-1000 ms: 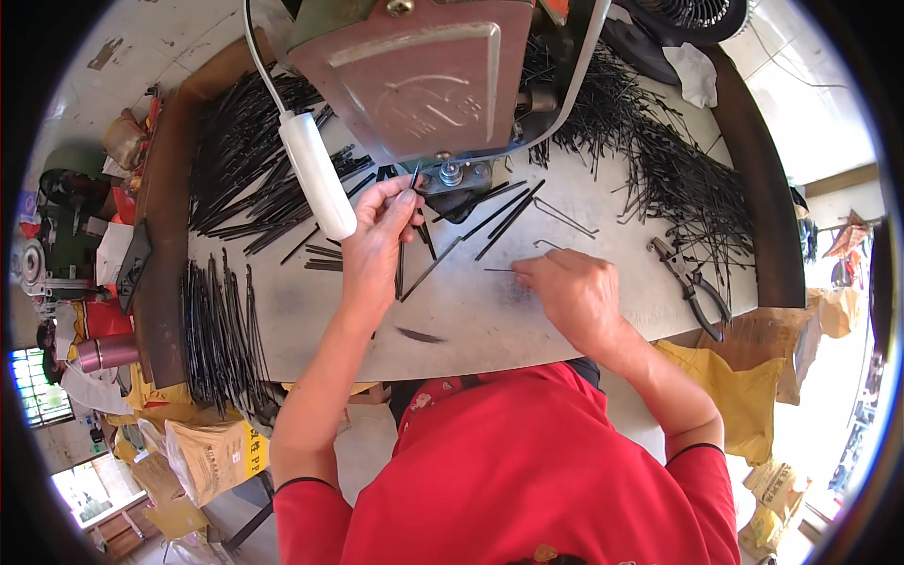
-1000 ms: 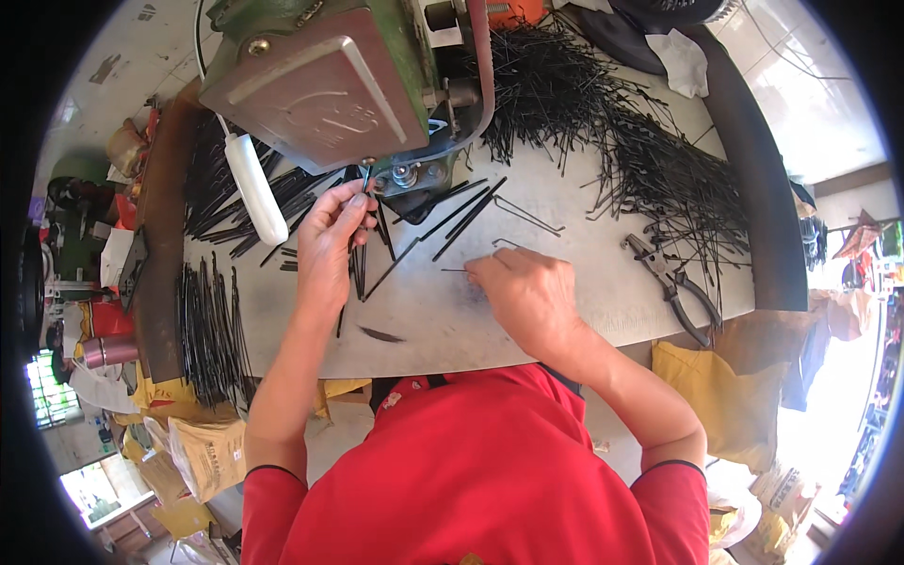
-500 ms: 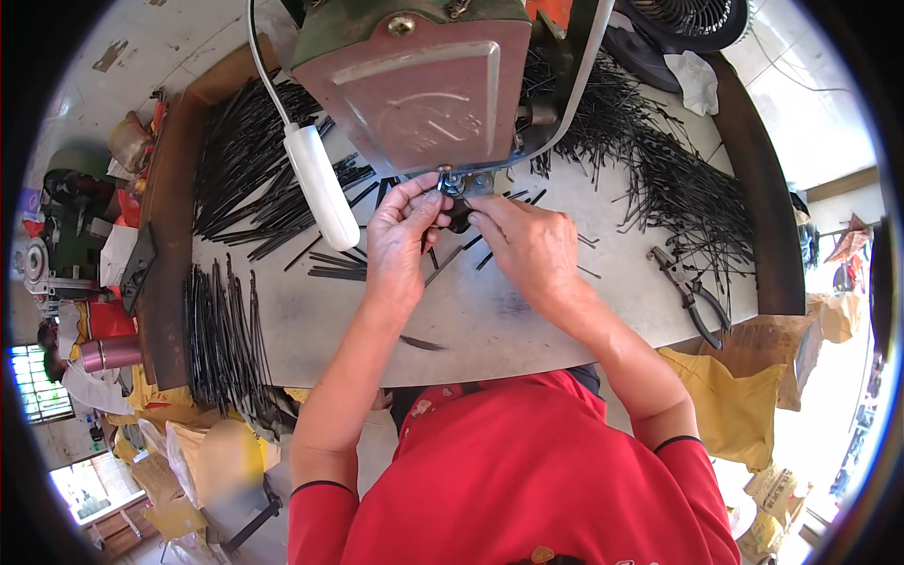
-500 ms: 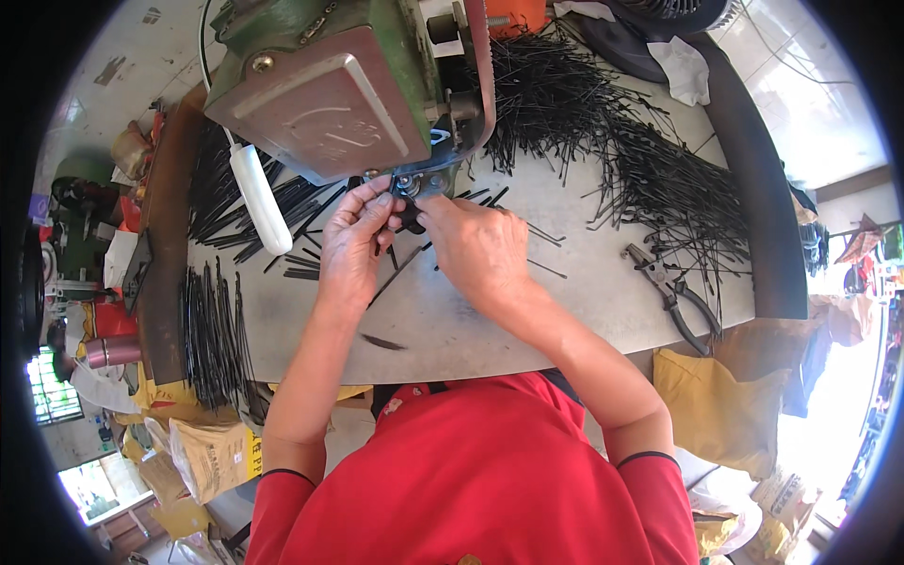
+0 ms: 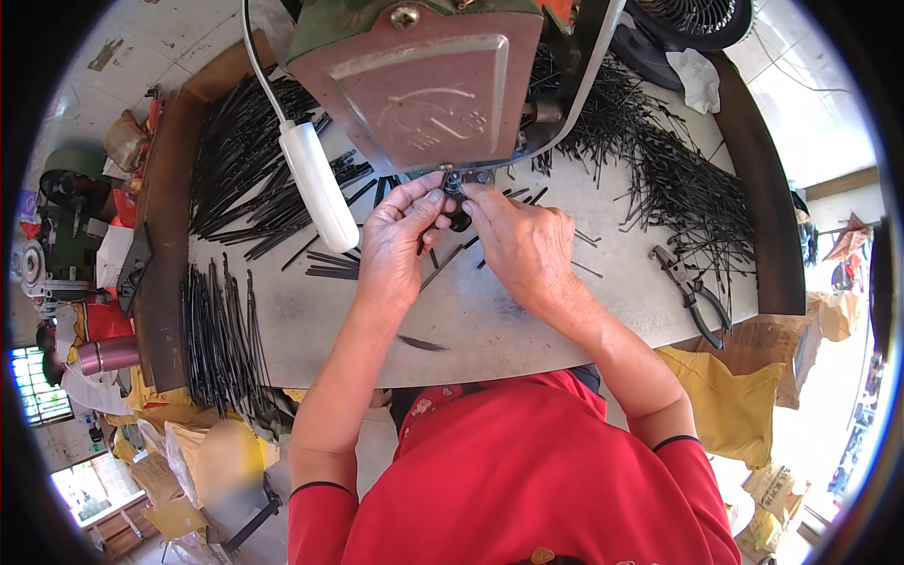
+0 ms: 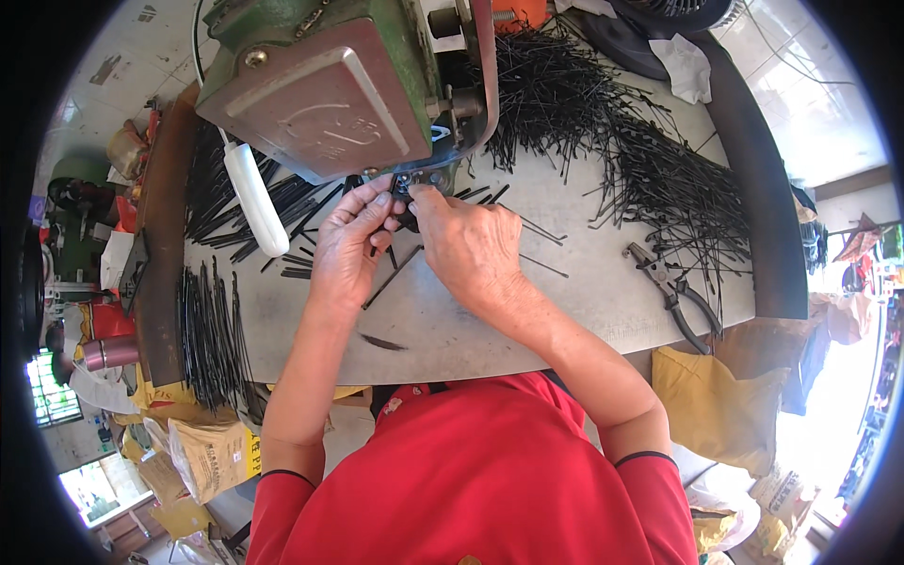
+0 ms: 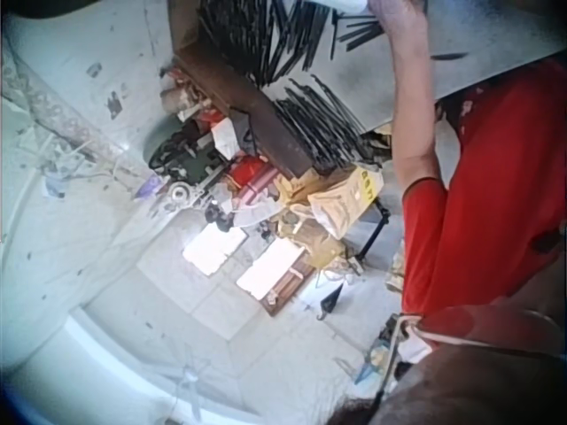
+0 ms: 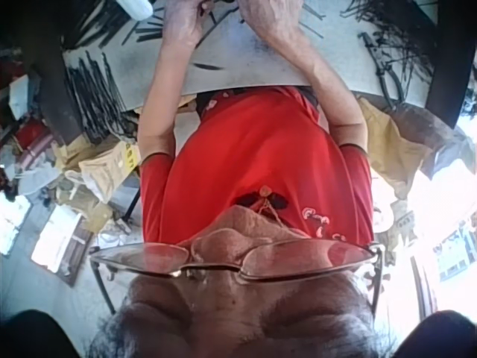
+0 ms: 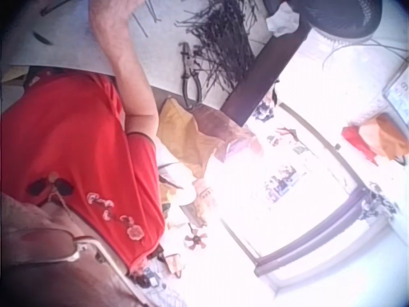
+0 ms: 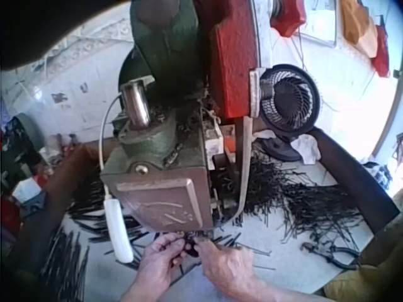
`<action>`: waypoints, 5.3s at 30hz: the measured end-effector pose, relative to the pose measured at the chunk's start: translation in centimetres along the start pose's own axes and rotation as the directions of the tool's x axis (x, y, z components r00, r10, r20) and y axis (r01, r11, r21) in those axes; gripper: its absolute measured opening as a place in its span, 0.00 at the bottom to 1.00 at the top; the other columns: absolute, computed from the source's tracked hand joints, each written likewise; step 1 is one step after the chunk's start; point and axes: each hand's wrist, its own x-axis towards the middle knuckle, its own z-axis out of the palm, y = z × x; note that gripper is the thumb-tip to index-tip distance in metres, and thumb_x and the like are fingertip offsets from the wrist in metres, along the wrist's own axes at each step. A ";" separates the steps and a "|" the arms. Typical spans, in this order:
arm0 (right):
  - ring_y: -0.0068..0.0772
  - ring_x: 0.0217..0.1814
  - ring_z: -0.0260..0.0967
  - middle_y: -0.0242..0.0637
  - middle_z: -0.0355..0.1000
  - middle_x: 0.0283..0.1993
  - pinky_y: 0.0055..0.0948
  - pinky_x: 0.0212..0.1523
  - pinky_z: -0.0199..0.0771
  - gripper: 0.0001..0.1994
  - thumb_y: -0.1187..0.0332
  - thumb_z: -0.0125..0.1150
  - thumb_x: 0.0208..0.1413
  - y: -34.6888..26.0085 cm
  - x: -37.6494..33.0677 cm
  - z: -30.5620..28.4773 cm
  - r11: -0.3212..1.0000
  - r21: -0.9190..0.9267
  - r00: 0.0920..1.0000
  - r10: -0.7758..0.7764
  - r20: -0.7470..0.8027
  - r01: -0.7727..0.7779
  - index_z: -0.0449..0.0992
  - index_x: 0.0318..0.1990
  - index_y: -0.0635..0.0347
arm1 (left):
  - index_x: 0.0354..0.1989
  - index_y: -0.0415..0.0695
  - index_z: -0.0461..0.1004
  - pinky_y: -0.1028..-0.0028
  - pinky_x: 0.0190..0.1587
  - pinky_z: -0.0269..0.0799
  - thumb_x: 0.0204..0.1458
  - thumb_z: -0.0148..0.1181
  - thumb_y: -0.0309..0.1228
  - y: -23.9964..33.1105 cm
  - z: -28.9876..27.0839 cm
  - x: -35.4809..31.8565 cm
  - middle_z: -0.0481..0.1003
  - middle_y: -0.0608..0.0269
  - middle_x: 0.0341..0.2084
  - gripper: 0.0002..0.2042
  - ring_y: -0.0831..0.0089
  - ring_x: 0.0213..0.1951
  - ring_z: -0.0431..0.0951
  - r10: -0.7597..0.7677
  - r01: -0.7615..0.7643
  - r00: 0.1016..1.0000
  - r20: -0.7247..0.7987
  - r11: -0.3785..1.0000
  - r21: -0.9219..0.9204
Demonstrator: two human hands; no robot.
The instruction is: The person repeatedly picks up thin black metal rods from a pile on a workbench and bends them using a small handheld tool. The bent rods are placed back on the table after each operation. The process is continuous and repetitive throughout the clip.
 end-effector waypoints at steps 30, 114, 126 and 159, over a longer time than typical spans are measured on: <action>0.40 0.19 0.71 0.38 0.73 0.21 0.33 0.21 0.69 0.10 0.67 0.59 0.53 0.3 -0.8 1.0 0.990 0.103 0.995 0.100 -0.022 -0.097 0.75 0.43 0.53 | 0.48 0.37 0.72 0.86 0.28 0.65 0.55 0.58 0.25 -0.4 0.5 -0.5 0.76 0.64 0.29 0.13 0.84 0.27 0.71 0.039 -0.037 0.999 -0.035 0.998 0.052; 0.20 0.13 0.61 0.33 0.68 0.19 0.20 0.16 0.58 0.13 0.65 0.54 0.55 -0.4 -0.7 -3.4 0.404 0.598 0.719 0.311 0.622 -0.692 0.75 0.42 0.65 | 0.44 0.39 0.74 0.78 0.24 0.65 0.53 0.58 0.23 3.3 -3.4 -0.7 0.74 0.64 0.26 0.11 0.78 0.25 0.71 0.512 -0.428 0.815 0.271 0.218 0.877; 0.18 0.11 0.61 0.34 0.70 0.21 0.17 0.12 0.56 0.12 0.67 0.52 0.56 -0.3 0.6 -0.5 0.102 0.755 0.734 0.349 0.583 -0.648 0.72 0.42 0.66 | 0.47 0.37 0.72 0.84 0.30 0.68 0.54 0.58 0.25 -1.0 1.4 -1.0 0.74 0.66 0.33 0.12 0.83 0.31 0.72 0.089 -0.085 0.993 -0.082 0.995 0.049; 0.25 0.17 0.68 0.39 0.71 0.20 0.27 0.14 0.66 0.11 0.66 0.52 0.53 0.7 2.7 -0.5 0.516 0.579 0.768 0.309 0.561 -0.631 0.68 0.31 0.69 | 0.44 0.38 0.66 0.79 0.26 0.73 0.54 0.58 0.29 0.9 0.8 0.1 0.72 0.63 0.25 0.13 0.77 0.24 0.74 -0.003 0.003 1.000 0.003 0.970 0.241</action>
